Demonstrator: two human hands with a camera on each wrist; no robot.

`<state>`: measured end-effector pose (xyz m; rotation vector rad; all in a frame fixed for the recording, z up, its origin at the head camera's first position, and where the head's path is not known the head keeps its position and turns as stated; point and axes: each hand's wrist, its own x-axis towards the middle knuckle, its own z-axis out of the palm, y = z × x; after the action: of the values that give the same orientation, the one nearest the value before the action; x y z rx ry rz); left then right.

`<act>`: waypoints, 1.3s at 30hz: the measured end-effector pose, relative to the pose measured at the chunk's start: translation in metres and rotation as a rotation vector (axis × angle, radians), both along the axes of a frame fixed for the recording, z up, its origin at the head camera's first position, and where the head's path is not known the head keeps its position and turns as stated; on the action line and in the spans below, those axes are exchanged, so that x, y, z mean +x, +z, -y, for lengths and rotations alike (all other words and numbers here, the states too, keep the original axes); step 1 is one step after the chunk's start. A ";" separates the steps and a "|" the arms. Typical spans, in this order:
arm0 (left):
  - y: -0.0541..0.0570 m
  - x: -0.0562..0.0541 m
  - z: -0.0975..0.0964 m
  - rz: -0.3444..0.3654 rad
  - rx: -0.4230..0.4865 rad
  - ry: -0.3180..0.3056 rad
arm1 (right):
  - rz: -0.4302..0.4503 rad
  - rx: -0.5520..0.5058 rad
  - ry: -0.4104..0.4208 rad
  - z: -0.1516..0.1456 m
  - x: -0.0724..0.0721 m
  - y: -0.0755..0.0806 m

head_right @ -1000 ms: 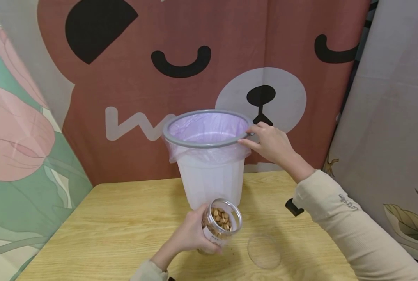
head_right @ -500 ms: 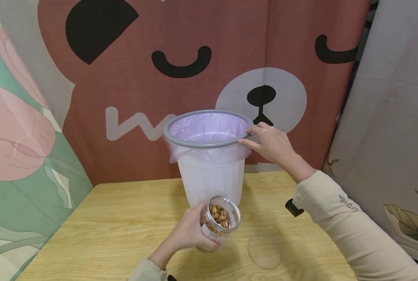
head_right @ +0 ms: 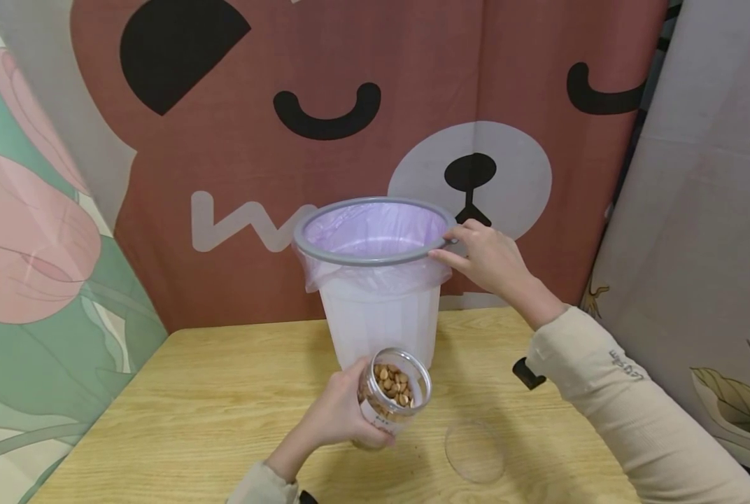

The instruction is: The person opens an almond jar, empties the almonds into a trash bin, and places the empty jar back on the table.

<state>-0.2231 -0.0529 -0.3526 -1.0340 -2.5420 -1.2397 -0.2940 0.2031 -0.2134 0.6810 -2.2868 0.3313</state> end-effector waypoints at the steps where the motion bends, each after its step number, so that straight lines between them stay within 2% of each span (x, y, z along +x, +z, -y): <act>1: 0.000 0.000 0.000 -0.001 -0.002 0.001 | 0.001 0.000 0.000 0.000 0.000 0.000; 9: 0.006 0.001 0.000 0.003 -0.010 0.027 | 0.000 -0.005 0.000 0.000 0.000 0.000; 17: 0.010 0.000 0.001 -0.038 0.011 0.046 | 0.001 -0.011 0.003 0.000 0.001 0.000; 26: 0.016 0.001 0.002 -0.064 -0.029 0.115 | 0.002 -0.020 0.009 0.001 -0.001 -0.001; 30: 0.019 0.002 0.002 -0.073 -0.007 0.139 | -0.001 -0.020 0.004 0.001 -0.002 -0.001; 39: 0.026 0.001 0.004 -0.071 0.059 0.144 | 0.006 -0.025 0.001 0.001 -0.002 -0.003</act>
<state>-0.2217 -0.0567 -0.3270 -0.8510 -2.4624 -1.2100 -0.2955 0.2023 -0.2161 0.6692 -2.2845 0.3615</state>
